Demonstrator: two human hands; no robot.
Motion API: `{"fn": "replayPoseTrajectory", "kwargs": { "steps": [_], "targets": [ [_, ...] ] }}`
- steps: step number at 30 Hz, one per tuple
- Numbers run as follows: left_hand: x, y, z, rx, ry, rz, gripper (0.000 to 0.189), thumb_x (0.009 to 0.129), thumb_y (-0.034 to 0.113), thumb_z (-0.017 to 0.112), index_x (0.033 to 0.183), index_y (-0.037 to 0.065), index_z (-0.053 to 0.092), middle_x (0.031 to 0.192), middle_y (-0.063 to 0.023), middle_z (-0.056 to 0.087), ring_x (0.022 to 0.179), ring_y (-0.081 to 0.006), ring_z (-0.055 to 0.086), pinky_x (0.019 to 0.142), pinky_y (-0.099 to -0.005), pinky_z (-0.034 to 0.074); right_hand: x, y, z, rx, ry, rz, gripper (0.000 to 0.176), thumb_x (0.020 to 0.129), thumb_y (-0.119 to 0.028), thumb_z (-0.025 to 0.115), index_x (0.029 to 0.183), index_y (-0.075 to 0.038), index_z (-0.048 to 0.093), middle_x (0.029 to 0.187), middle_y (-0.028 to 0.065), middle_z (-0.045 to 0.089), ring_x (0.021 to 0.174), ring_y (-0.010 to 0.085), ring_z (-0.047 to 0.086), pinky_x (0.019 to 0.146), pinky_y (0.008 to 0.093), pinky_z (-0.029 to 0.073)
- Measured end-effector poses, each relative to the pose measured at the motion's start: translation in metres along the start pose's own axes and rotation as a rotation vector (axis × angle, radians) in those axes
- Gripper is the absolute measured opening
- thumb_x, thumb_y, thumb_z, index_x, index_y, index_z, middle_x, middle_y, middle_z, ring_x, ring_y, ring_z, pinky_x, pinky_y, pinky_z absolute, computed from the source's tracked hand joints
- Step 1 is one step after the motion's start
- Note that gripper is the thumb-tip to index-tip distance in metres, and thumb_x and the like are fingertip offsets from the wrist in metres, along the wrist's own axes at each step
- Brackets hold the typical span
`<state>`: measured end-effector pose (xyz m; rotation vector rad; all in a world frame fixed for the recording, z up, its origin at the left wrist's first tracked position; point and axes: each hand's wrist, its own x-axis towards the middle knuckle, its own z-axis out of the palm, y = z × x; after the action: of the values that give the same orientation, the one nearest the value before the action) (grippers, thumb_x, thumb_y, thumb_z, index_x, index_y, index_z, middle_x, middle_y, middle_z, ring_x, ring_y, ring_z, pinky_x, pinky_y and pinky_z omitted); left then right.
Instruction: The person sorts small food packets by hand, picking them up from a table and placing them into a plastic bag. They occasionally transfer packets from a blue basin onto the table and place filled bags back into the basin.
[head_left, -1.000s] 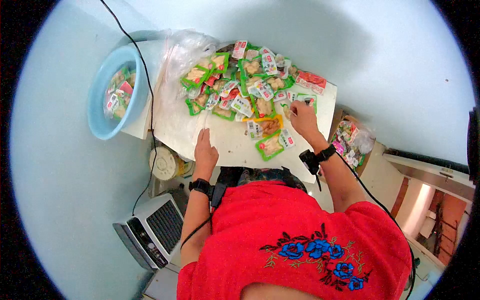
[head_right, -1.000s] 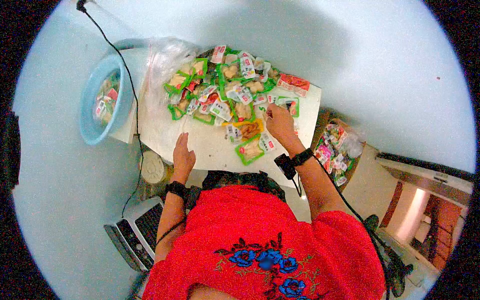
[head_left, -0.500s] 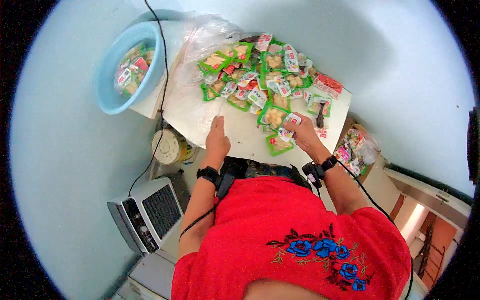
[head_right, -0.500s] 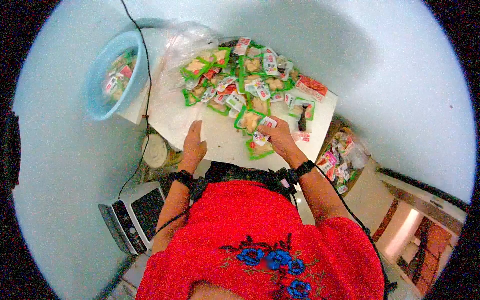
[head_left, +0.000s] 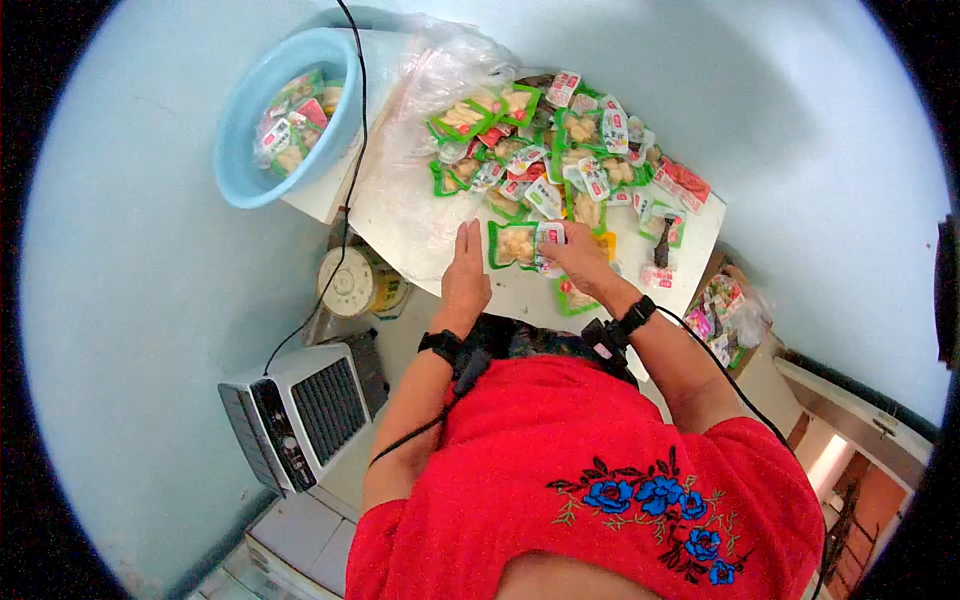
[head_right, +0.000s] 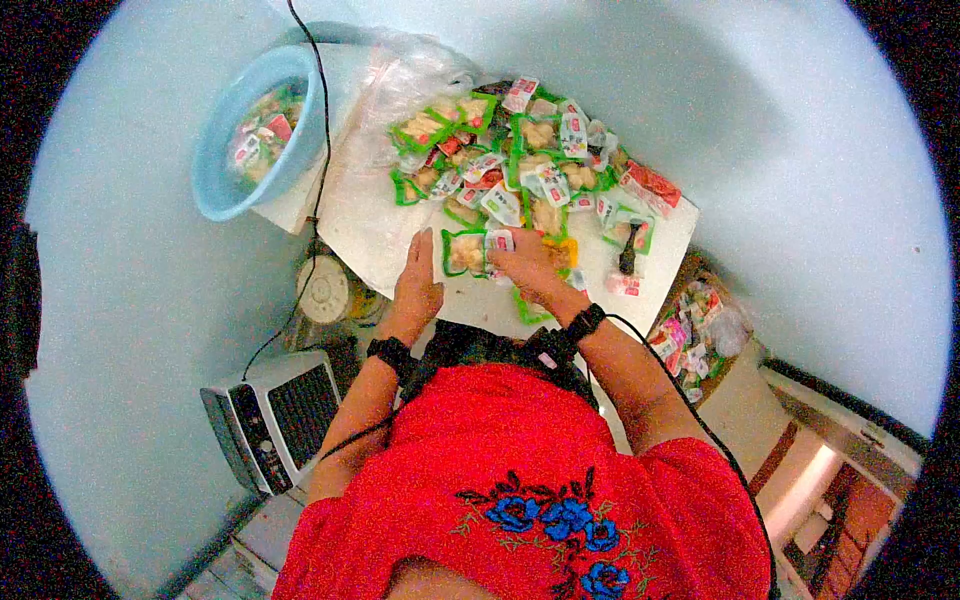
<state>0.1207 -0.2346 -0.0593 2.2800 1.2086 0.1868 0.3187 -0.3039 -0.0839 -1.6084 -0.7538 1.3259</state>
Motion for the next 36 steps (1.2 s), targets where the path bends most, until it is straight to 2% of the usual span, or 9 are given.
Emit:
{"fn": "replayPoseTrajectory", "kwargs": {
  "steps": [3,6,9,15,24,27,30,33,36],
  "targets": [
    [0.002,0.002,-0.001,0.006,-0.008,0.004,0.086,0.069,-0.011,0.055,0.145,0.005,0.017,0.151,-0.0203,0.020,0.098,-0.0425,0.058,0.073,-0.0448,0.052,0.001,0.002,-0.003,0.136,0.006,0.008,0.025,0.076,-0.011,0.063,0.098,0.002,0.065,0.081,0.0065,0.066,0.069,0.0144,0.060,0.063,0.0305,0.049],
    [0.004,0.004,0.002,-0.025,0.017,0.031,0.086,0.068,-0.012,0.055,0.144,0.003,0.017,0.151,-0.0200,0.018,0.094,-0.0422,0.059,0.070,-0.0449,0.052,-0.003,-0.013,0.001,0.133,-0.032,0.054,0.027,0.080,0.000,0.060,0.107,0.001,0.062,0.087,0.0010,0.065,0.072,0.0083,0.058,0.065,0.0240,0.047],
    [0.004,0.010,-0.001,-0.047,0.049,0.028,0.088,0.067,-0.013,0.055,0.144,0.000,0.015,0.152,-0.0198,0.014,0.092,-0.0421,0.060,0.068,-0.0447,0.052,0.009,0.000,0.006,0.055,0.019,-0.020,0.026,0.075,-0.011,0.063,0.098,0.000,0.065,0.080,0.0079,0.066,0.068,0.0156,0.060,0.064,0.0311,0.048],
    [0.007,0.013,-0.006,-0.005,0.046,0.017,0.091,0.066,-0.013,0.055,0.145,0.000,0.014,0.153,-0.0195,0.012,0.089,-0.0418,0.061,0.065,-0.0434,0.052,0.010,-0.006,0.012,-0.131,0.010,0.022,0.022,0.076,-0.007,0.059,0.097,-0.001,0.065,0.078,0.0059,0.066,0.068,0.0142,0.059,0.064,0.0307,0.048],
    [0.006,0.025,-0.004,-0.032,0.053,0.095,0.090,0.066,-0.013,0.054,0.146,0.003,0.015,0.153,-0.0171,0.014,0.089,-0.0411,0.061,0.065,-0.0431,0.053,0.011,-0.010,0.039,0.172,-0.087,-0.074,0.016,0.083,-0.001,0.052,0.094,0.000,0.063,0.081,0.0020,0.062,0.071,0.0113,0.055,0.063,0.0278,0.046],
    [0.006,0.028,-0.005,-0.032,0.028,0.101,0.089,0.067,-0.013,0.054,0.146,0.004,0.017,0.153,-0.0172,0.015,0.089,-0.0410,0.061,0.065,-0.0433,0.053,0.021,-0.007,0.052,0.379,-0.159,0.059,0.015,0.086,-0.002,0.051,0.096,0.000,0.062,0.084,0.0019,0.062,0.076,0.0115,0.055,0.065,0.0282,0.046],
    [0.004,0.027,-0.002,-0.046,0.028,0.117,0.087,0.068,-0.013,0.052,0.146,0.005,0.019,0.153,-0.0168,0.016,0.090,-0.0404,0.061,0.065,-0.0431,0.052,0.025,-0.011,0.054,0.248,-0.259,0.080,0.018,0.088,-0.003,0.050,0.103,-0.001,0.061,0.090,0.0039,0.061,0.082,0.0139,0.056,0.070,0.0297,0.048],
    [0.001,0.029,-0.002,-0.048,0.010,0.134,0.086,0.068,-0.013,0.051,0.146,0.006,0.019,0.153,-0.0160,0.017,0.093,-0.0402,0.060,0.065,-0.0431,0.052,0.022,-0.018,0.069,0.616,-0.222,0.228,0.022,0.089,-0.006,0.052,0.110,-0.002,0.058,0.096,0.0059,0.061,0.086,0.0168,0.056,0.075,0.0317,0.049],
    [0.001,0.031,-0.002,-0.042,-0.053,0.153,0.085,0.069,-0.013,0.051,0.145,0.005,0.020,0.153,-0.0156,0.017,0.095,-0.0405,0.060,0.067,-0.0433,0.052,0.036,0.015,0.075,0.774,-0.350,0.275,0.029,0.090,-0.012,0.055,0.116,-0.001,0.054,0.101,0.0101,0.061,0.092,0.0180,0.056,0.079,0.0339,0.049]
  ]
}}
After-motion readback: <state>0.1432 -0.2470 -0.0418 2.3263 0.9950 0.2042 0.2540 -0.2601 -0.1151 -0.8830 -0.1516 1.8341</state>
